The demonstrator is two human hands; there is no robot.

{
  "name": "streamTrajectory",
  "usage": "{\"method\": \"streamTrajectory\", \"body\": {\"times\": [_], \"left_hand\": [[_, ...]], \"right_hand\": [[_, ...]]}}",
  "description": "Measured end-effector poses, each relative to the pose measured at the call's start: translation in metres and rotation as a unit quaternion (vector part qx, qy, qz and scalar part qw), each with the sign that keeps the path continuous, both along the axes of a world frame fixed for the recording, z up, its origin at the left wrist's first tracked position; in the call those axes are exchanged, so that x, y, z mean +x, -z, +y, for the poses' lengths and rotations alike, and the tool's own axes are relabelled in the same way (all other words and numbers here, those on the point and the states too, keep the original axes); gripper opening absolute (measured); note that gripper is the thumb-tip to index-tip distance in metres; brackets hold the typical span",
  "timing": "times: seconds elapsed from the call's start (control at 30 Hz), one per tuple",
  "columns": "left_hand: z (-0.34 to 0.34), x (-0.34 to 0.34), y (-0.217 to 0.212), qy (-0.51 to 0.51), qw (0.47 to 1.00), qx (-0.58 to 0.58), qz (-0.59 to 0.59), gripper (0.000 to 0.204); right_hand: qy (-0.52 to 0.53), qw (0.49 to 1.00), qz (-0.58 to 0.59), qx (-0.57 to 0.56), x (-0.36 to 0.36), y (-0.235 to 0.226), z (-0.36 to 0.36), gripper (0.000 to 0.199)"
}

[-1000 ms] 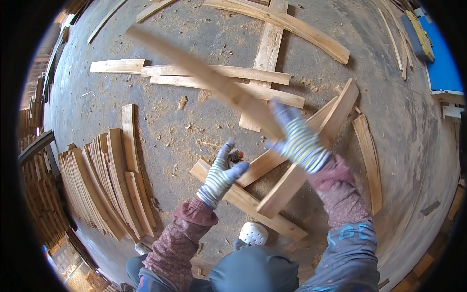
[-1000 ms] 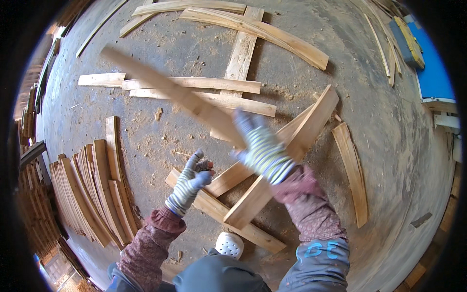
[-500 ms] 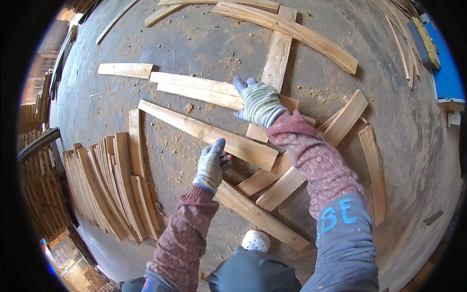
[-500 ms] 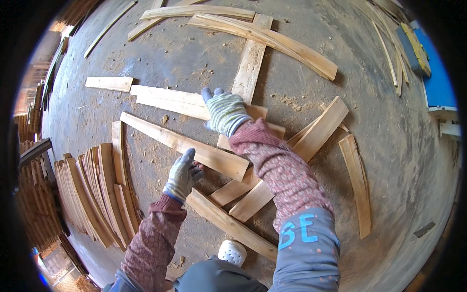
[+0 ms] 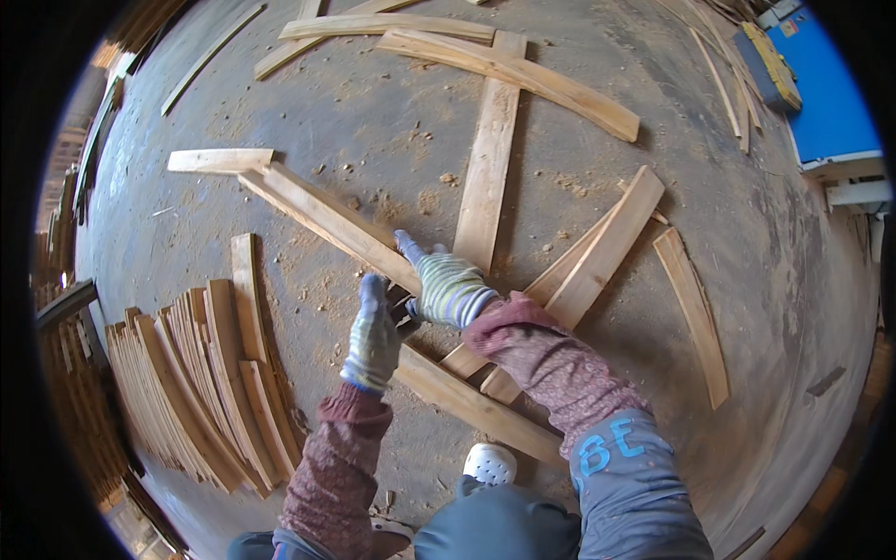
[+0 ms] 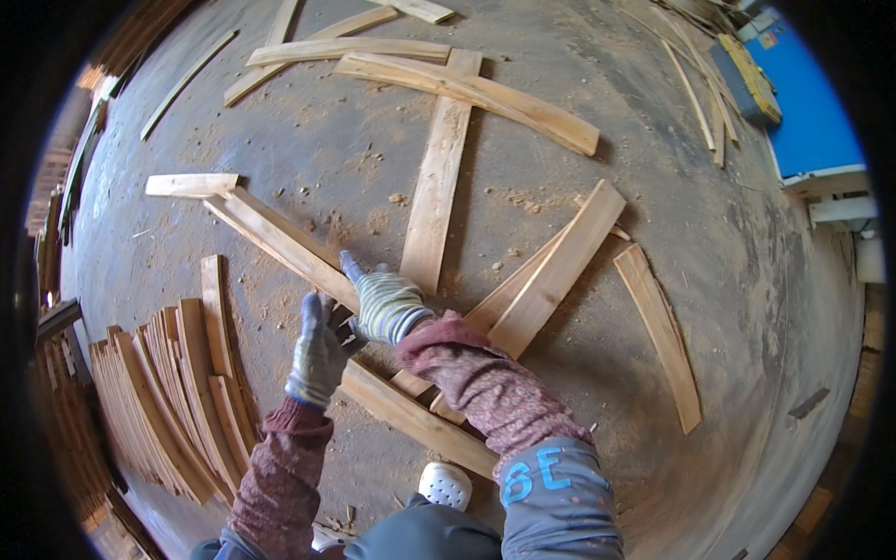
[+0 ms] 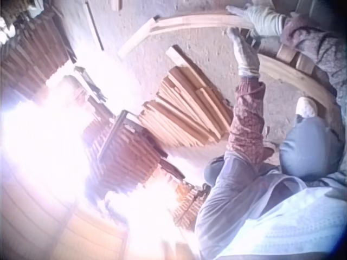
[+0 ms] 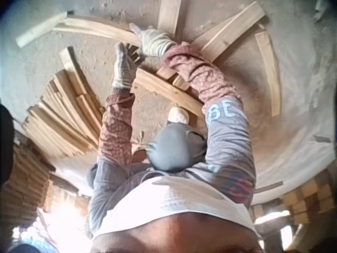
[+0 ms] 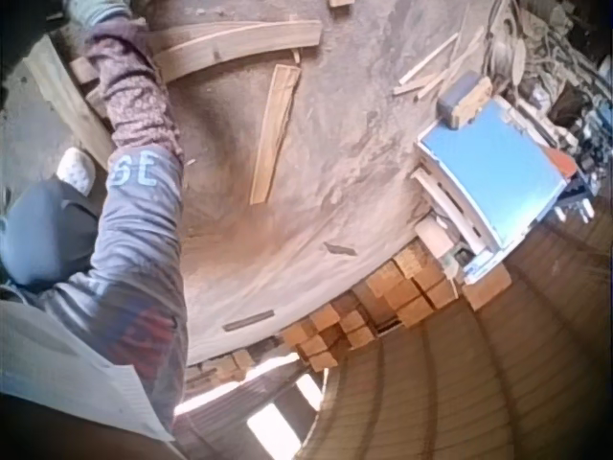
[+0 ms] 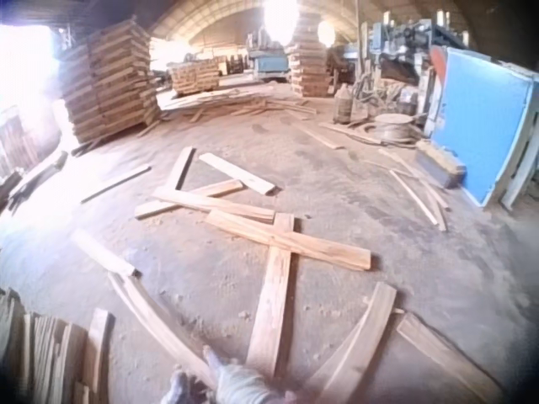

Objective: The person picks up thin wooden planks from a scattered pile on the floor and stacks them neatly in a growing pile. The person repeatedly gathers planks, aligns them, and places them into the stack.

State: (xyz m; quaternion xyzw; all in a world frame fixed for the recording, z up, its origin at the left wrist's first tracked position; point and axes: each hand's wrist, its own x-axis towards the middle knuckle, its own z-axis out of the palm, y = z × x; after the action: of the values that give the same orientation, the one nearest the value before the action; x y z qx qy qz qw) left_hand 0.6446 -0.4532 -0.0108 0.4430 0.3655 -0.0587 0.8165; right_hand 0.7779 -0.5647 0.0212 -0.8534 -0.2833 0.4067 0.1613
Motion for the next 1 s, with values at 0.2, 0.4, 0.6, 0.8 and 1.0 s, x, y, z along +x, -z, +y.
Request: {"method": "streamTrajectory", "body": {"times": [0.2, 0.4, 0.6, 0.8, 1.0], "left_hand": [[0.011, -0.04, 0.0, 0.299, 0.765, 0.569, 0.032, 0.088], [-0.003, -0.03, 0.016, 0.477, 0.621, 0.599, 0.168, 0.12], [0.005, -0.02, 0.015, 0.526, 0.621, 0.54, 0.213, 0.13], [0.009, -0.014, 0.02, 0.558, 0.615, 0.515, 0.213, 0.134], [0.012, -0.015, 0.023, 0.561, 0.62, 0.504, 0.217, 0.136]], "right_hand": [[0.244, 0.928, 0.074, 0.272, 0.068, -0.029, -0.1, 0.118], [0.34, 0.766, -0.52, -0.162, 0.262, -0.141, -0.248, 0.102], [0.219, 0.833, -0.471, -0.191, 0.297, -0.044, -0.151, 0.104], [0.241, 0.858, -0.386, -0.236, 0.277, 0.057, -0.087, 0.087], [0.223, 0.933, -0.28, -0.014, 0.235, 0.059, -0.083, 0.039]]}}
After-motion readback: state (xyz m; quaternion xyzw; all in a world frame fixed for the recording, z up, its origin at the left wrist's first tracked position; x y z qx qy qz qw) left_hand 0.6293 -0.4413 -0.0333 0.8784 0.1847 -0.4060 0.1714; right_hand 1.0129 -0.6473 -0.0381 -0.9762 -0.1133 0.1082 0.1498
